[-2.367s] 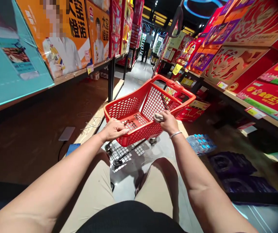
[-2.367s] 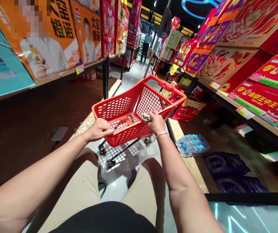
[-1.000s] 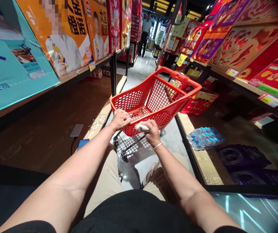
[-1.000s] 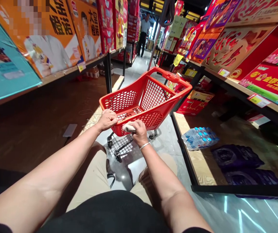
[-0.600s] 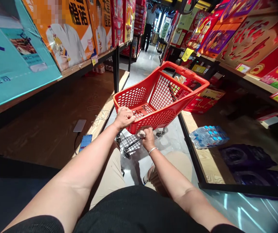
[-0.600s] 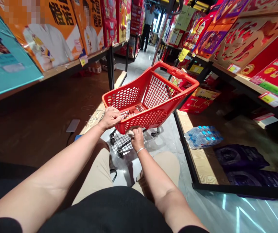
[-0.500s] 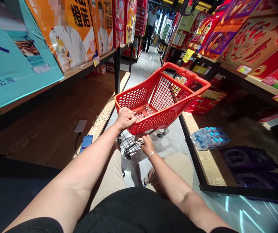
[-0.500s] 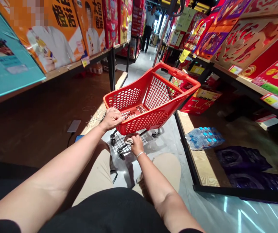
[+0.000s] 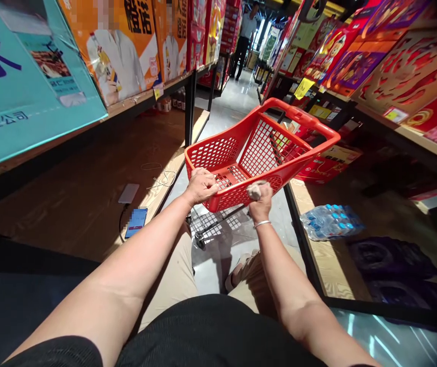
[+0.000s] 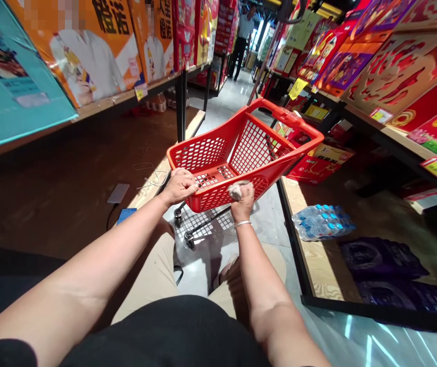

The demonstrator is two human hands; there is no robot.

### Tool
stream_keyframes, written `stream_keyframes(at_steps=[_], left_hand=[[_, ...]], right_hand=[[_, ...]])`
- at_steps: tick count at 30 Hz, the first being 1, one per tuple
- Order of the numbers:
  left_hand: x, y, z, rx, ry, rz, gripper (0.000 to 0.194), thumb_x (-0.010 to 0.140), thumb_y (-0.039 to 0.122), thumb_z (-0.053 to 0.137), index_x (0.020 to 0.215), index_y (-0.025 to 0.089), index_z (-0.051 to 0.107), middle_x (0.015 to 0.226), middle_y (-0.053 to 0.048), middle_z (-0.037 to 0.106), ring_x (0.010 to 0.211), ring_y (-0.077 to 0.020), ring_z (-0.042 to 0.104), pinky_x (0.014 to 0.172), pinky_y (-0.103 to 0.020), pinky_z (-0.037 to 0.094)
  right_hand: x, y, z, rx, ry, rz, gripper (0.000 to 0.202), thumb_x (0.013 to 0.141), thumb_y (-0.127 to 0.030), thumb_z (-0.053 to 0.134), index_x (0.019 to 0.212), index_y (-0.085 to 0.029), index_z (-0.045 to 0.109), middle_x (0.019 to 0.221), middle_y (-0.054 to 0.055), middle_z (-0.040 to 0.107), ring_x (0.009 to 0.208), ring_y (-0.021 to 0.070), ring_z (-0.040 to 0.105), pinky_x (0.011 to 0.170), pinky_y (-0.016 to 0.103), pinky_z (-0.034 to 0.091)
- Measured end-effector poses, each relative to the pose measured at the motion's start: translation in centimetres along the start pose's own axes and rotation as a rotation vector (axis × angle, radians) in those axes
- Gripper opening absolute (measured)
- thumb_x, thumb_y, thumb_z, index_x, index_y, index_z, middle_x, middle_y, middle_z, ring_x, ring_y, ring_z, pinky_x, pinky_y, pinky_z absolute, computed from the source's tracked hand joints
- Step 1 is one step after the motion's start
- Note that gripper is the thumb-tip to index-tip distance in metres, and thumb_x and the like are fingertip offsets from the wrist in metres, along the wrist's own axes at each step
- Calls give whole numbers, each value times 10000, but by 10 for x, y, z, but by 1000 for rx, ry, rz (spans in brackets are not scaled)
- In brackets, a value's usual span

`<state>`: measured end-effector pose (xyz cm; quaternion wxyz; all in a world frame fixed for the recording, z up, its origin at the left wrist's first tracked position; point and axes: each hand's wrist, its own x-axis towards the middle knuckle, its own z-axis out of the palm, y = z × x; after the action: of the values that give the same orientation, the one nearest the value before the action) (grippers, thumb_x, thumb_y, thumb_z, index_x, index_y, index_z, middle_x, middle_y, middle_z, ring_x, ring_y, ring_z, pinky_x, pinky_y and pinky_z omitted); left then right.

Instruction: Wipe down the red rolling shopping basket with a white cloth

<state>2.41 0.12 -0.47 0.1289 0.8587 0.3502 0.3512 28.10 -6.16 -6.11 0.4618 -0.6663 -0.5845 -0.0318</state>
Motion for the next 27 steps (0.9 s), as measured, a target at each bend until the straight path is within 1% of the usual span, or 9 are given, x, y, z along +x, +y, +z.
stream_keyframes(at_steps=[2,4,6,10,13,15,19,23,27], left_hand=[[1,-4,-1,3,-19,-8,350,878,333,538,562,205,615,712,-19,682,901,-217,545,1018,-472,310],[2,-8,-1,-1,-40,-10,335,876,343,545,586,210,646,738,-18,700,915,-221,553,1025,-476,303],[2,-10,-1,-1,-47,-10,332,872,339,543,587,211,657,745,-16,707,919,-220,560,1029,-475,302],[1,-9,-7,28,-74,6,386,910,354,489,609,209,682,759,-32,699,918,-219,558,1021,-474,326],[-4,3,-13,63,-132,35,404,956,431,466,766,215,751,913,-55,722,1007,-245,559,1060,-513,320],[-11,16,-13,101,-129,43,344,932,486,537,993,241,770,1096,-66,720,1150,-286,541,1139,-578,244],[-25,44,1,199,-58,-10,603,866,451,671,1424,251,566,1356,-106,633,1349,-331,469,1235,-628,116],[-31,51,14,227,12,-116,585,870,359,676,1423,219,545,1417,-121,595,1392,-342,463,1258,-650,118],[-31,35,16,184,19,-118,440,882,298,657,1313,220,617,1409,-98,620,1437,-357,425,1239,-691,180]], right_hand=[[-26,-4,9,-6,-211,-34,215,716,-74,513,855,-191,629,979,54,569,978,194,561,939,353,502],[-39,-12,9,11,-321,-99,224,715,-56,511,825,-195,649,935,39,592,931,182,573,911,335,504],[-34,-23,-1,32,-259,-161,232,772,-88,543,904,-207,692,1015,57,615,1017,204,580,987,386,485],[16,-43,-35,-19,15,-263,343,828,-166,615,1142,-252,723,1308,87,577,1200,267,520,1067,461,449],[46,-53,-49,-180,-84,-309,517,790,-62,559,1236,-278,709,1356,61,584,1192,266,500,1053,445,453],[52,-59,-50,-285,-200,-311,560,784,-31,542,1239,-309,712,1329,45,615,1172,270,486,1036,432,451],[42,-76,-44,-409,-253,-293,498,861,-67,551,1246,-345,704,1350,44,617,1194,300,429,1000,426,433],[27,-96,-37,-396,-312,-453,323,983,-199,524,1209,-318,721,1332,59,622,1161,278,425,992,389,419],[31,-102,-35,-367,-386,-625,305,1017,-247,496,1198,-306,735,1323,57,634,1135,253,456,964,351,423]])
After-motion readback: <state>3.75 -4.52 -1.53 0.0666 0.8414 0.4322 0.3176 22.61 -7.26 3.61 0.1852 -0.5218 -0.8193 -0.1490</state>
